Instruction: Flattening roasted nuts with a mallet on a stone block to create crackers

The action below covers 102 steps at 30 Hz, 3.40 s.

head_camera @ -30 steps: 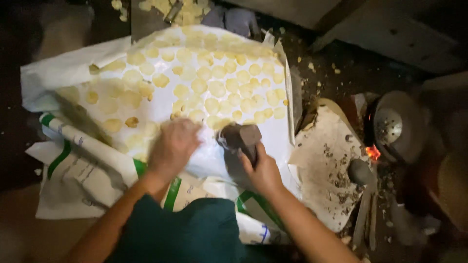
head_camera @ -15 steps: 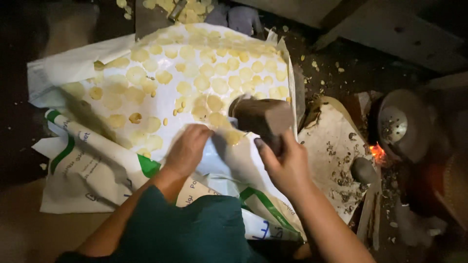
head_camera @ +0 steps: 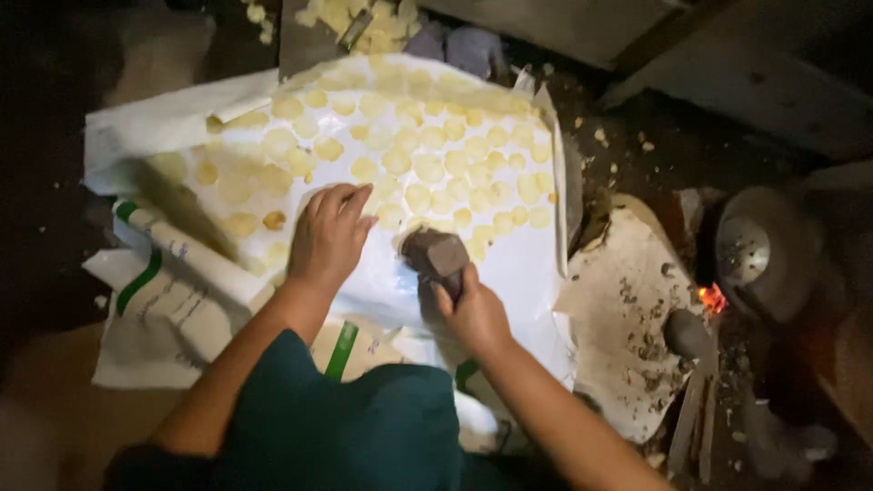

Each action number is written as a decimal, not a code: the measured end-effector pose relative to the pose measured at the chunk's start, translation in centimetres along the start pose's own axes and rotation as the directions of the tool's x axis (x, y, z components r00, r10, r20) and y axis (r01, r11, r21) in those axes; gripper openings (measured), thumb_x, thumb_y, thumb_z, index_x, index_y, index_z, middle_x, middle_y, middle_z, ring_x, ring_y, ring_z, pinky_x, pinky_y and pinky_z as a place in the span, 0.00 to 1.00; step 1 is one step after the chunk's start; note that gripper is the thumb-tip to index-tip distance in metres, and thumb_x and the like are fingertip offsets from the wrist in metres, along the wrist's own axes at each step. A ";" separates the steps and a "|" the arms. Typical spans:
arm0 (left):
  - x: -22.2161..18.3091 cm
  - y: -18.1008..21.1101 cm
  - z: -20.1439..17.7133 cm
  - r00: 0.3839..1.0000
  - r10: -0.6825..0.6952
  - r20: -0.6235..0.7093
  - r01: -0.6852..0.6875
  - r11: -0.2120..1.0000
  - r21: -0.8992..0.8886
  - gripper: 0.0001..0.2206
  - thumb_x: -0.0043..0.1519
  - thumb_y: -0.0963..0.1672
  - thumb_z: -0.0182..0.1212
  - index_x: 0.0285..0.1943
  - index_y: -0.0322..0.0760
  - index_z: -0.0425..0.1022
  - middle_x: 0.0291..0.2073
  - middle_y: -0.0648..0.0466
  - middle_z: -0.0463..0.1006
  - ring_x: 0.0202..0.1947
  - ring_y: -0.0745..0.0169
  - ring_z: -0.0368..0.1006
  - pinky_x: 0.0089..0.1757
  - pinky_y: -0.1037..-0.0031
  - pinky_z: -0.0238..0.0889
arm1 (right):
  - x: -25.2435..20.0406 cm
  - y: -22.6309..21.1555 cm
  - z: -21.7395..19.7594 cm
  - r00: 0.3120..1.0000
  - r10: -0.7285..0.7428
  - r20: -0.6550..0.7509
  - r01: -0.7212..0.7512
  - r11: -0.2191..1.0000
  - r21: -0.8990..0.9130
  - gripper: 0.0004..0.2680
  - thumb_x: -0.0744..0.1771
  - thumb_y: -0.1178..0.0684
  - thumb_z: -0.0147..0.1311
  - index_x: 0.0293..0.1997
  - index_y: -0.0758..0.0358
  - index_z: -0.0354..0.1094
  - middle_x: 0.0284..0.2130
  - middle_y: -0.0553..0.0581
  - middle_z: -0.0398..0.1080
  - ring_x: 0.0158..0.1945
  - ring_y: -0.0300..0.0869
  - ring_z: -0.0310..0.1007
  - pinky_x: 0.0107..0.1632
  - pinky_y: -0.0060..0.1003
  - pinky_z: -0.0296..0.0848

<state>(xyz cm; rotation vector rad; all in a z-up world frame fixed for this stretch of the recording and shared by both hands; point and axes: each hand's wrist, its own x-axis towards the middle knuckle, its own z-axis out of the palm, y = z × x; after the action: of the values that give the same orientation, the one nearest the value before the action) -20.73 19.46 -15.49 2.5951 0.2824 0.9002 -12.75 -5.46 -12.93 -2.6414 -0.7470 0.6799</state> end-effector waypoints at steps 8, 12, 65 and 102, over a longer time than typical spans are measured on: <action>0.9 -1.5 0.8 0.997 0.047 -0.056 -0.046 0.999 0.020 0.05 0.65 0.39 0.62 0.45 0.43 0.80 0.40 0.55 0.75 0.45 0.54 0.75 0.47 0.65 0.68 | -1.2 -5.0 -8.0 0.995 -0.027 -0.093 0.035 0.996 0.082 0.17 0.67 0.36 0.55 0.49 0.58 0.61 0.30 0.73 0.75 0.39 0.69 0.78 0.37 0.60 0.74; 0.1 -0.2 -0.3 0.997 0.068 -0.043 -0.064 0.993 0.095 0.06 0.65 0.40 0.60 0.47 0.45 0.80 0.39 0.56 0.75 0.45 0.55 0.76 0.46 0.66 0.68 | -1.5 -0.8 -1.8 0.976 -0.111 -0.189 0.113 0.994 0.005 0.15 0.66 0.44 0.59 0.44 0.67 0.63 0.27 0.77 0.74 0.36 0.71 0.78 0.37 0.64 0.75; -2.2 -3.6 -3.1 0.961 -0.266 0.073 0.265 0.964 0.023 0.06 0.63 0.42 0.63 0.47 0.44 0.77 0.41 0.50 0.76 0.45 0.44 0.75 0.46 0.58 0.68 | 3.1 -6.4 2.4 0.992 -0.119 0.045 0.125 0.981 -0.152 0.17 0.67 0.39 0.54 0.49 0.62 0.59 0.32 0.74 0.76 0.39 0.68 0.79 0.41 0.61 0.75; -2.0 -6.3 -3.0 0.959 -0.230 -0.166 0.261 0.944 0.204 0.04 0.64 0.43 0.62 0.45 0.49 0.80 0.38 0.56 0.75 0.44 0.54 0.75 0.46 0.66 0.66 | 11.3 -14.0 -0.6 0.991 -0.120 0.064 0.127 0.985 -0.115 0.15 0.68 0.40 0.52 0.50 0.60 0.59 0.36 0.72 0.75 0.46 0.68 0.78 0.49 0.61 0.76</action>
<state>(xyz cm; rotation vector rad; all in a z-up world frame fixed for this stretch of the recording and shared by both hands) -24.56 25.43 -17.08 2.6190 0.7711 1.0103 -9.66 12.11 -10.71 -2.6637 -0.9875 0.6983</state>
